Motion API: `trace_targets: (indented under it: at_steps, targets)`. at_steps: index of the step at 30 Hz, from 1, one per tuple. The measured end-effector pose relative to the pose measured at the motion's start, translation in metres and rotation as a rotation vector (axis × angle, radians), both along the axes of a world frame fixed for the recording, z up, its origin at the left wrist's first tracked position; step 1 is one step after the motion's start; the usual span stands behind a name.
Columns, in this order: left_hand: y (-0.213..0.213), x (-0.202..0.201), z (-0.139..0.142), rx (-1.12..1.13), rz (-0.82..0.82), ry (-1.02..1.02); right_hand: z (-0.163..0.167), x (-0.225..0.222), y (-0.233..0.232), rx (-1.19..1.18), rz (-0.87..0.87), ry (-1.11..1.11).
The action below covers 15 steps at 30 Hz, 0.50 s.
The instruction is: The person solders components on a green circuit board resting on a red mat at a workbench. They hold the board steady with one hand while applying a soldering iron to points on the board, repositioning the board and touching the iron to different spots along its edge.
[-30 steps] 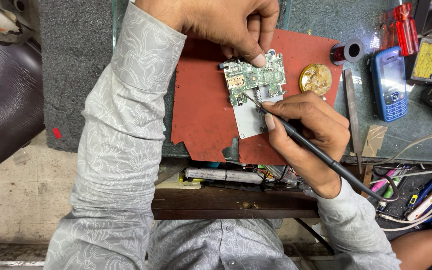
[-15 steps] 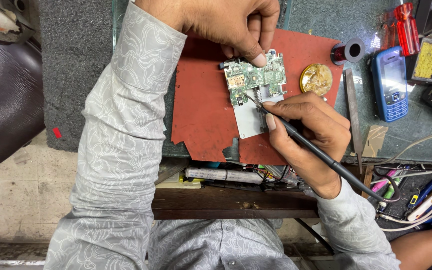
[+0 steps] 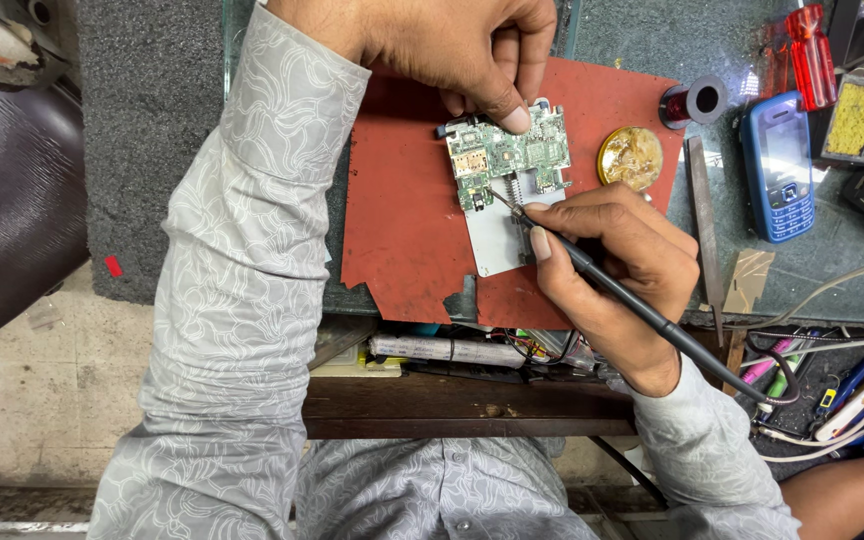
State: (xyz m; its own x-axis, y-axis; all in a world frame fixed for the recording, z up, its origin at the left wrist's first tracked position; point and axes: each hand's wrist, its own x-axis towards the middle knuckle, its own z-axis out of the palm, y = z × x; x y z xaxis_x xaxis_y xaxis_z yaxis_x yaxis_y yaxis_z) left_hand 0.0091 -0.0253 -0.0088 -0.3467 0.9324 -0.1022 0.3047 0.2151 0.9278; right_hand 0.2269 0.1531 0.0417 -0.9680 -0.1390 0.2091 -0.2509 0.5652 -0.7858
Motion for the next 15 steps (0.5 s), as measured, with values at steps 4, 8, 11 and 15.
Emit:
trace_targets:
  at_steps: [4, 8, 11, 15]
  targets:
    - [0.0, -0.0002, 0.0009, 0.009, -0.008, 0.001, 0.0003, -0.0006, 0.0, 0.004, 0.001, -0.006]
    - [-0.0011, 0.0009, 0.003, 0.0, 0.01, 0.044, 0.0008, -0.0004, 0.0, 0.009, -0.002, -0.007]
    - [-0.002, 0.0015, 0.0043, 0.002, 0.009, 0.053, 0.0011, 0.0, 0.0001, -0.014, 0.016, -0.004]
    - [-0.0018, 0.0012, 0.0054, 0.004, 0.002, 0.058, 0.0008, -0.0005, -0.0001, 0.009, 0.01, -0.004]
